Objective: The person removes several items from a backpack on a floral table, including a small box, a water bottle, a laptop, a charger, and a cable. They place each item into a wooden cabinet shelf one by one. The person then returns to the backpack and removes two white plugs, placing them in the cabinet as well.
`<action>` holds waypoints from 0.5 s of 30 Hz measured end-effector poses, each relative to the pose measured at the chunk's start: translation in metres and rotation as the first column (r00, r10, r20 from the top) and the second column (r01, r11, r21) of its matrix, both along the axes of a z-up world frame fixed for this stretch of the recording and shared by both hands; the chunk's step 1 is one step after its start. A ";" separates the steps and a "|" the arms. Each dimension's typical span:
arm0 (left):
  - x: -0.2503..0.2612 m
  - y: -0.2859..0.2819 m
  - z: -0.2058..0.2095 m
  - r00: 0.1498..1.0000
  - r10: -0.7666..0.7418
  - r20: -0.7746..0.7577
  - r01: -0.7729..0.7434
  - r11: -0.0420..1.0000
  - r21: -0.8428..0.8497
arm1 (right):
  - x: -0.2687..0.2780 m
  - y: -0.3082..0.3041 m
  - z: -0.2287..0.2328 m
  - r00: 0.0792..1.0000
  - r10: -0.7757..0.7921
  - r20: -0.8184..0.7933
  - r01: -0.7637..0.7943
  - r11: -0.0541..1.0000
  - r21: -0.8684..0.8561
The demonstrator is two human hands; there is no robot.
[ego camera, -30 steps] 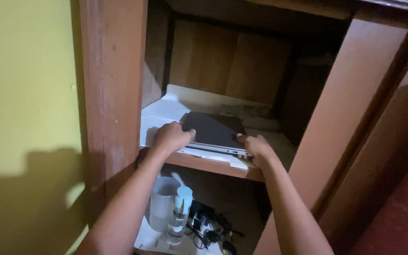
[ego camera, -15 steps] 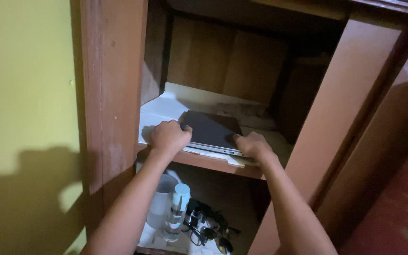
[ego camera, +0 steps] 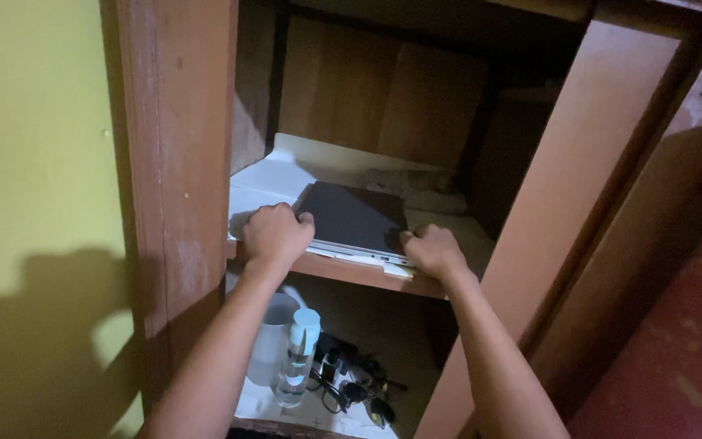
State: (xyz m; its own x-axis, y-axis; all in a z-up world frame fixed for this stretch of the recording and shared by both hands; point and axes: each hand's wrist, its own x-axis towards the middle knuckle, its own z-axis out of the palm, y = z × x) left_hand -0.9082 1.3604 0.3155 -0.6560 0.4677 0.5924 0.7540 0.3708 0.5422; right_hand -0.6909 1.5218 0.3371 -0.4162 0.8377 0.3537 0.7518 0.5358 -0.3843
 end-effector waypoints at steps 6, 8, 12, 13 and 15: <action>-0.008 0.004 -0.007 0.994 0.058 -0.090 -0.048 0.993 0.109 | 0.004 0.008 -0.017 0.937 -0.005 -0.350 0.062 0.986 0.154; -0.010 0.006 -0.011 0.997 0.037 -0.065 -0.028 0.992 0.124 | 0.007 -0.001 -0.023 0.889 0.056 -0.454 0.056 0.972 0.229; -0.016 0.008 -0.021 0.986 0.011 -0.168 0.033 0.967 0.253 | 0.014 -0.027 -0.025 0.803 0.123 -0.584 0.067 0.954 0.294; -0.020 0.005 -0.022 0.981 -0.064 -0.185 0.123 0.938 0.324 | 0.016 -0.033 -0.025 0.774 0.161 -0.612 0.056 0.946 0.319; -0.025 -0.002 -0.023 0.950 -0.202 -0.240 0.294 0.840 0.456 | 0.020 -0.045 -0.024 0.710 0.237 -0.663 0.039 0.927 0.373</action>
